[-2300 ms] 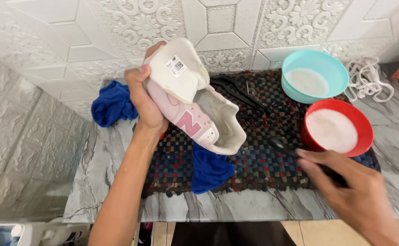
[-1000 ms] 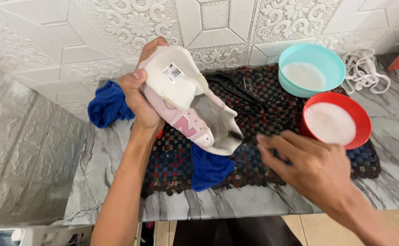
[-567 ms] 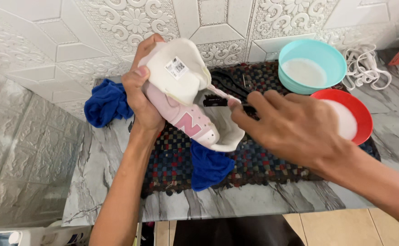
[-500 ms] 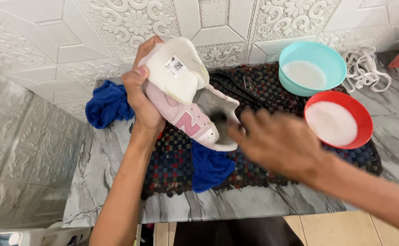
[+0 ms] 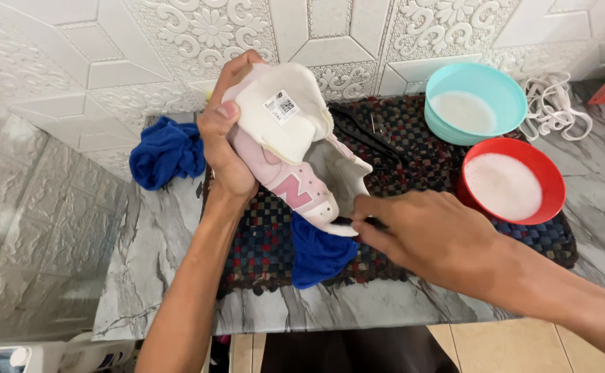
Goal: The person scrubs the interior of a pink and white sneaker using a black brush dipped in soapy water. They repeatedly dip the brush into a red bowl of soapy water and scrub the inside of the shoe, occasionally rotating the shoe to access different areas.
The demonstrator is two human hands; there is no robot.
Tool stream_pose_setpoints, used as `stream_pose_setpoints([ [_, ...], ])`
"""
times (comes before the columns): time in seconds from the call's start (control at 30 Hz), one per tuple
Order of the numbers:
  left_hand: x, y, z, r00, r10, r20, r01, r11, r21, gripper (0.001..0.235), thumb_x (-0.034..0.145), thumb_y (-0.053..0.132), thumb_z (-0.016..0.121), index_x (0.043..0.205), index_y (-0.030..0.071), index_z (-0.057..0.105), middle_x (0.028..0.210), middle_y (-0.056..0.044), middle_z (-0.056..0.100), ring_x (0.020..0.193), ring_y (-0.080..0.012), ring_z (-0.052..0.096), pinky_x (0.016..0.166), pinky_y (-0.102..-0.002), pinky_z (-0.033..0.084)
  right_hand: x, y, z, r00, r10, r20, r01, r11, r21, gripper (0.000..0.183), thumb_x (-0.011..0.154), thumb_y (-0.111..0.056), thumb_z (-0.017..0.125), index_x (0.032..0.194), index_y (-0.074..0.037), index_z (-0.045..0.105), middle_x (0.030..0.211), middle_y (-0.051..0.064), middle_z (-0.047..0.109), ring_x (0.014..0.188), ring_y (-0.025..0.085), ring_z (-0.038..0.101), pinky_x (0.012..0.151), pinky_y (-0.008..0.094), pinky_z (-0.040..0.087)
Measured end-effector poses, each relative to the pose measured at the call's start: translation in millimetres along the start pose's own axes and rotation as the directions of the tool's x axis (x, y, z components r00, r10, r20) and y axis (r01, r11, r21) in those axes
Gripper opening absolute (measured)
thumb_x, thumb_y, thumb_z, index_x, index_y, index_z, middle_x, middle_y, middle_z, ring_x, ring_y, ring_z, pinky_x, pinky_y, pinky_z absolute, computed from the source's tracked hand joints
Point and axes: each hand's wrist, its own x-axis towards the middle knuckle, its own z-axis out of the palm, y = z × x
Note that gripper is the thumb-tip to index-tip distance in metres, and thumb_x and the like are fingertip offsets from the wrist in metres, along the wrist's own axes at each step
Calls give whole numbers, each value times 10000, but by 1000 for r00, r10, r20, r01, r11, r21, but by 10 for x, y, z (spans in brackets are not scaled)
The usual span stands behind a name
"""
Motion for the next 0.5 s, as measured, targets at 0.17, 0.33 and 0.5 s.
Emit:
stream_pose_setpoints([
  [0.17, 42, 93, 24, 999, -7, 38, 5, 999, 47, 563, 879, 515, 538, 1187, 43, 548, 1159, -65, 518, 940, -181, 501, 750, -314, 395, -72, 272, 334, 944, -113, -310, 206, 936, 285, 217, 943, -406, 616, 1090, -298, 732, 872, -75, 813, 722, 183, 660, 645, 386, 512],
  [0.33, 44, 40, 2, 995, -15, 96, 15, 1000, -1, 580, 888, 516, 557, 1235, 51, 550, 1189, -86, 511, 970, -194, 511, 759, -319, 413, -299, 359, 346, 910, 25, -414, -100, 982, -160, 323, 908, -564, 541, 1160, -422, 685, 1134, -214, 755, 866, 330, 741, 568, 579, 582],
  [0.5, 98, 97, 27, 991, -133, 12, 133, 990, -42, 533, 816, 519, 521, 1115, 77, 527, 970, -49, 500, 870, -168, 483, 712, -312, 367, -188, 611, 582, 789, -380, -483, 373, 921, -116, 136, 923, -375, 653, 976, -296, 750, 962, -133, 797, 700, 189, 762, 460, 422, 555],
])
